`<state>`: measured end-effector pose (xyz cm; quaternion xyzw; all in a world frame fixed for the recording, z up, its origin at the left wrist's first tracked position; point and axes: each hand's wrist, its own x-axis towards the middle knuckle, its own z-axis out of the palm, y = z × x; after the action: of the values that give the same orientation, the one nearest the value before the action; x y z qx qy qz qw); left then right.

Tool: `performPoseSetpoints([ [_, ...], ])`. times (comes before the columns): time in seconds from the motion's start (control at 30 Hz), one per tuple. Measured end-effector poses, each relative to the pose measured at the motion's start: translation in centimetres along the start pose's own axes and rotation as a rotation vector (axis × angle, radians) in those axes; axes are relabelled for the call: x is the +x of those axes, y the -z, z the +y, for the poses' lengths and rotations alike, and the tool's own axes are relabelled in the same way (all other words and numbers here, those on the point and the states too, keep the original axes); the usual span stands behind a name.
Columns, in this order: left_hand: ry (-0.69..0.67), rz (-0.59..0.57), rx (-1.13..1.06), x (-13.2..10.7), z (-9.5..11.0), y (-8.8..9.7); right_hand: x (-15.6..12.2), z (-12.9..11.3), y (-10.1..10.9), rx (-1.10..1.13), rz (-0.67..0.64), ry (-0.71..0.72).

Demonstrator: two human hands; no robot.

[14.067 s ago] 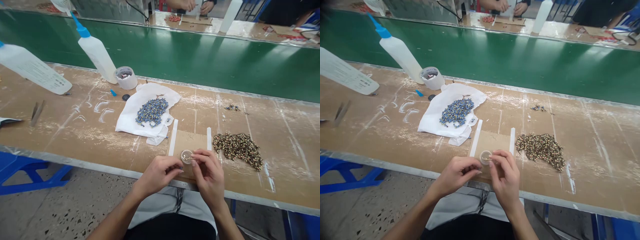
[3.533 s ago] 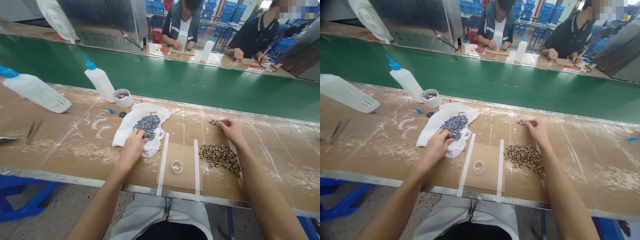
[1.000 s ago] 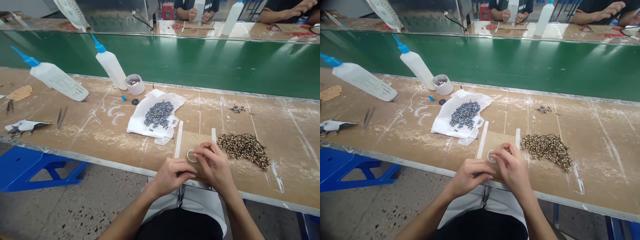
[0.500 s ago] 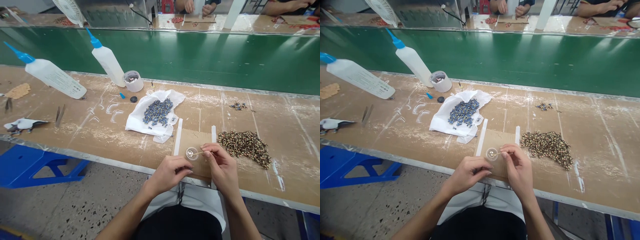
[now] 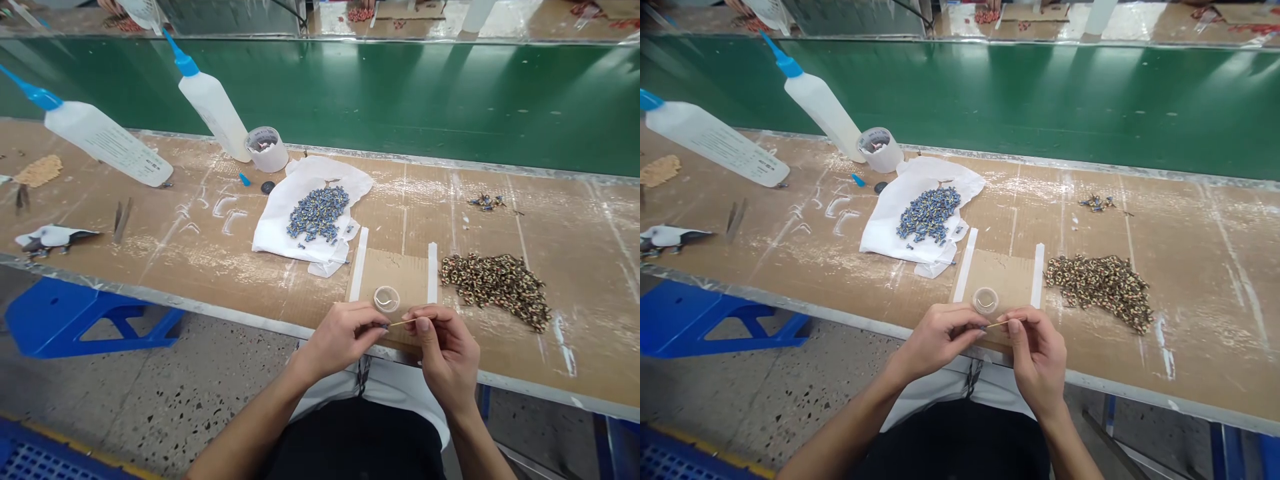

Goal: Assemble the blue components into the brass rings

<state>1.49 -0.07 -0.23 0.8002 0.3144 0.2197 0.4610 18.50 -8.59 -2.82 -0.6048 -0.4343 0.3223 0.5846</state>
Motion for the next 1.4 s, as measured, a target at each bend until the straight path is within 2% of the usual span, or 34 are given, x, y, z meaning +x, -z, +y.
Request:
performPoseSetpoints([
  [0.43,-0.002,-0.008,0.014,0.0,-0.2,-0.2,0.1,0.1,0.1,-0.057,-0.045,0.005],
  [0.93,-0.010,-0.007,0.010,0.0,-0.1,-0.1,0.1,0.3,0.1,-0.086,-0.072,0.102],
  [1.17,-0.006,-0.015,0.001,0.0,-0.3,-0.1,0.0,0.1,0.2,-0.084,-0.084,0.063],
  [1.3,0.023,-0.003,-0.030,-0.1,-0.3,0.1,0.8,-0.5,0.3,-0.004,-0.009,-0.003],
  [1.4,0.023,-0.005,-0.053,-0.2,-0.4,0.3,1.7,-0.8,-0.2,-0.029,0.044,0.055],
])
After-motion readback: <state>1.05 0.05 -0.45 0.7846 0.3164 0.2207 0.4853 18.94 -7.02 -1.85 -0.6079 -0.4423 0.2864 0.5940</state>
